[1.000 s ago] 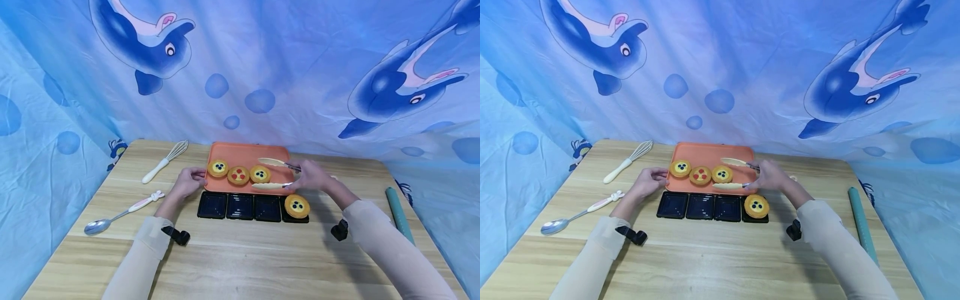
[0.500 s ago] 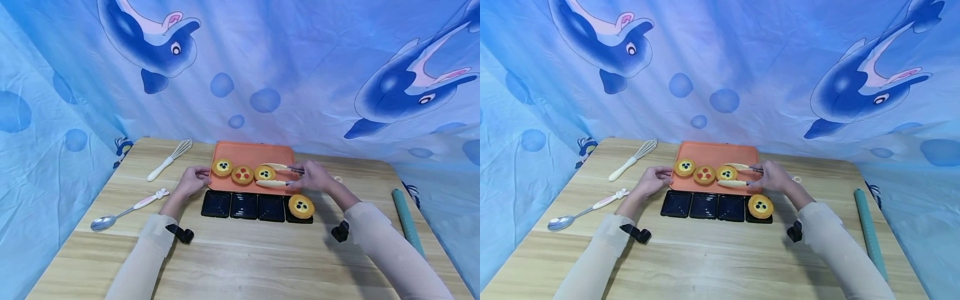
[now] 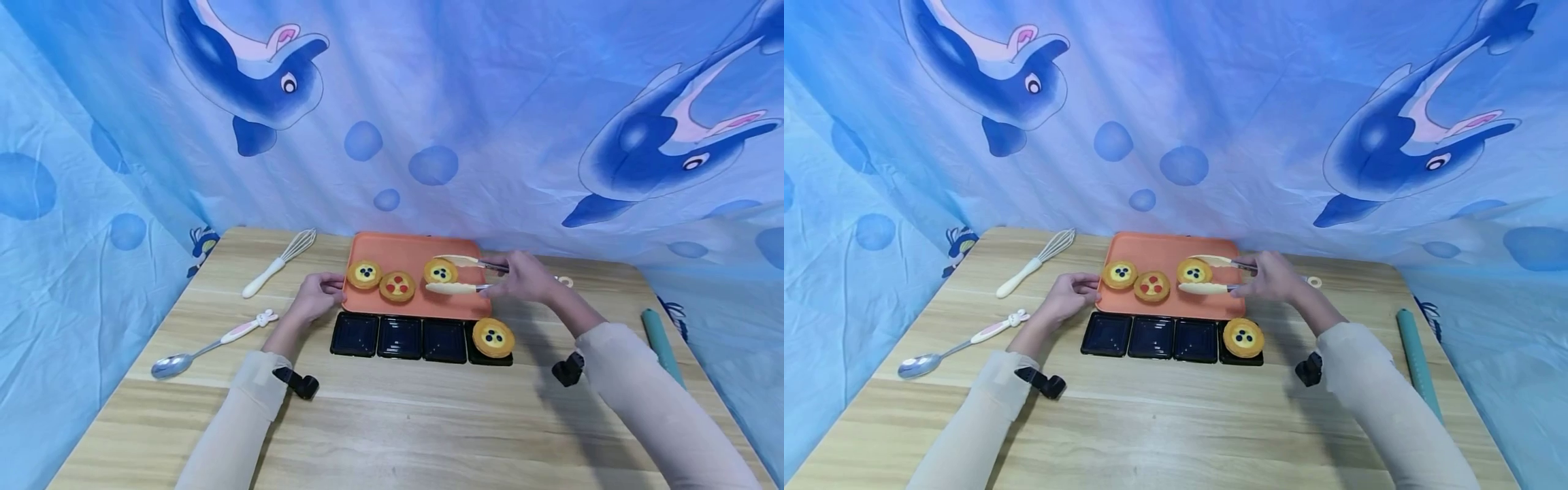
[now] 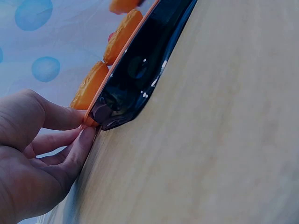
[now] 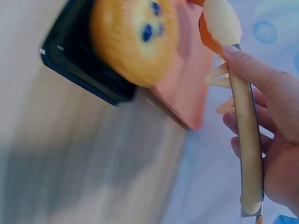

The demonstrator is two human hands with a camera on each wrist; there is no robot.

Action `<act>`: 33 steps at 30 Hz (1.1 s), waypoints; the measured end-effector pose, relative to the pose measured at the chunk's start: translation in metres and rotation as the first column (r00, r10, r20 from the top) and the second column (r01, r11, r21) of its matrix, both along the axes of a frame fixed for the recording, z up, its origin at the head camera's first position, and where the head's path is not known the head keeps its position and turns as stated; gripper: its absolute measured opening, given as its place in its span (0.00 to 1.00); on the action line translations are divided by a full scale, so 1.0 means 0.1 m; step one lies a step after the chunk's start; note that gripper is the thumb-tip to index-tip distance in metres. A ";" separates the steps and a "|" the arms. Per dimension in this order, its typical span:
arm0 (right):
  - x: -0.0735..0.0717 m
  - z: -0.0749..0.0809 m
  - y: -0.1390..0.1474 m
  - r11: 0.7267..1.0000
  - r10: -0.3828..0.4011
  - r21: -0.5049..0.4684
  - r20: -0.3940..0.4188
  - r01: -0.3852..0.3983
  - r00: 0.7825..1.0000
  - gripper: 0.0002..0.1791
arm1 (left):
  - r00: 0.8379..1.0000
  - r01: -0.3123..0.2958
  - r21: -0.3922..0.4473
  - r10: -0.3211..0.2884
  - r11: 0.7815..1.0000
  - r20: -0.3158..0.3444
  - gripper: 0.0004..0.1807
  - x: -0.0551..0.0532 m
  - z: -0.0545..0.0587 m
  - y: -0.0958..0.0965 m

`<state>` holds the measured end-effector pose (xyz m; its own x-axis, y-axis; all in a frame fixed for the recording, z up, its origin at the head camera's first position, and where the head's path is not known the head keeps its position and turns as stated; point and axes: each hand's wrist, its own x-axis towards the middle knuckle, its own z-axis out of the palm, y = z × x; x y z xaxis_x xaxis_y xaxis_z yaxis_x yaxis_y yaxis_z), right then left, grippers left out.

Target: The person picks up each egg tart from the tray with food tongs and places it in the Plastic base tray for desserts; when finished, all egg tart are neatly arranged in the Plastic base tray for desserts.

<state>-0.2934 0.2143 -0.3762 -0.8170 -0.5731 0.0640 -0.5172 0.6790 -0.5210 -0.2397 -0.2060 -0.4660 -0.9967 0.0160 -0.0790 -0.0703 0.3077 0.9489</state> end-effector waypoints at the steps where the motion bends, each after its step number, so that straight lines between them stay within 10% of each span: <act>1: -0.01 0.05 0.02 1.000 0.004 -0.004 -0.005 -0.004 1.000 0.38 | 1.000 0.000 -0.001 0.000 1.000 0.000 0.24 0.00 0.00 0.00; 15: 0.11 0.51 0.24 1.000 -0.022 -0.013 0.006 0.022 1.000 0.44 | 1.000 0.001 -0.009 -0.002 1.000 -0.004 0.24 0.01 -0.03 -0.03; 33: 0.56 0.56 0.28 0.993 0.024 0.114 -0.081 -0.015 0.996 0.45 | 1.000 -0.001 -0.017 0.001 1.000 -0.008 0.23 0.00 -0.02 0.00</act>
<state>-0.2379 0.2421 -0.3201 -0.8000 -0.5965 0.0648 -0.5692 0.7202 -0.3967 -0.2393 -0.2064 -0.4684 -0.9974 0.0139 -0.0710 -0.0627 0.3238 0.9441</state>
